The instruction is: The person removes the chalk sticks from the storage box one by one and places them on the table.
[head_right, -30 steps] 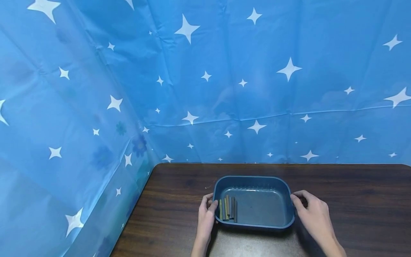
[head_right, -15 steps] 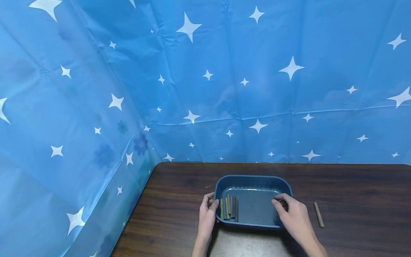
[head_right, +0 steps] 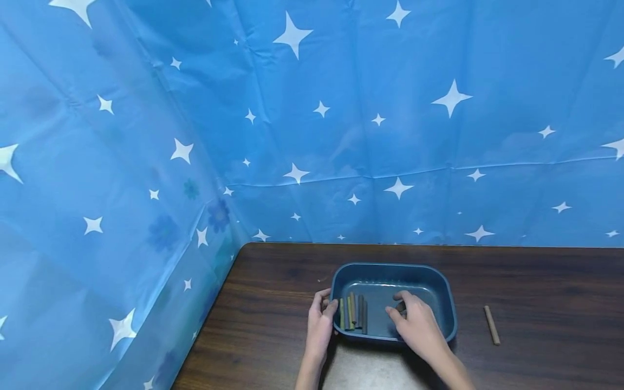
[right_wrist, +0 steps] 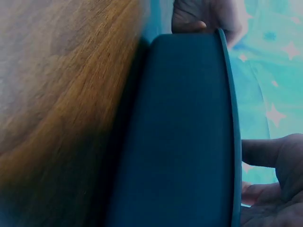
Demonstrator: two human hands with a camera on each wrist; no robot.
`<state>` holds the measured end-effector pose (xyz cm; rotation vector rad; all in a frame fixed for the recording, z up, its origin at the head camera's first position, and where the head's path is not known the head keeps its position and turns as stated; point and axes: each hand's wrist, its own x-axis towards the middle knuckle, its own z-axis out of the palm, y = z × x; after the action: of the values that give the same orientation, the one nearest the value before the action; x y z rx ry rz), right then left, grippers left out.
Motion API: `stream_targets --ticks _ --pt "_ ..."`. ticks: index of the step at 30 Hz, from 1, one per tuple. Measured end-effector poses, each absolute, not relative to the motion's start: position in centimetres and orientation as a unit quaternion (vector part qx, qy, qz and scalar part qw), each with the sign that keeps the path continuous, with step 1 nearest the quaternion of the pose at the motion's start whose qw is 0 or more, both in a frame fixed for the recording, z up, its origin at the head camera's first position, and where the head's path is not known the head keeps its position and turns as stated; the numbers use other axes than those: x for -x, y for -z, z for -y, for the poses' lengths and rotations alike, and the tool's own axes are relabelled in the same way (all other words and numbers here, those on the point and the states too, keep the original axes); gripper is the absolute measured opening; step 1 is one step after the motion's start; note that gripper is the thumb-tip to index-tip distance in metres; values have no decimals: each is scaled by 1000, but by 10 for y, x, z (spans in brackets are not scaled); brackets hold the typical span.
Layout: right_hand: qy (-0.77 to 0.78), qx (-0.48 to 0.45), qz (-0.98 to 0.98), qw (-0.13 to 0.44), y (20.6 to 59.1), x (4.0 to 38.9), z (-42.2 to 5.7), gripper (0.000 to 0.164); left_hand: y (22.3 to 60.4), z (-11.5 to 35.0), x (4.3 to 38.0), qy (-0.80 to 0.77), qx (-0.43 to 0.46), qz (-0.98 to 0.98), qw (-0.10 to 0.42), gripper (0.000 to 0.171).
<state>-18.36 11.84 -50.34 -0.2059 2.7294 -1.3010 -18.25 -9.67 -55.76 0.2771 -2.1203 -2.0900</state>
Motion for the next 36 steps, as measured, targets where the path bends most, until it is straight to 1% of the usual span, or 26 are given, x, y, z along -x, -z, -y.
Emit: stream_targets --ticks 8,21,28,36 --pt "412 92 -902 88 509 194 -99 42 555 97 182 692 -94 712 72 32" --pt "359 108 -912 165 513 211 -68 54 555 99 182 714 -78 694 49 36" --pt "370 116 -907 162 519 221 -62 56 553 99 182 714 -81 694 48 36" --pt "389 112 -899 166 521 225 -55 53 554 100 183 714 -80 694 44 36"
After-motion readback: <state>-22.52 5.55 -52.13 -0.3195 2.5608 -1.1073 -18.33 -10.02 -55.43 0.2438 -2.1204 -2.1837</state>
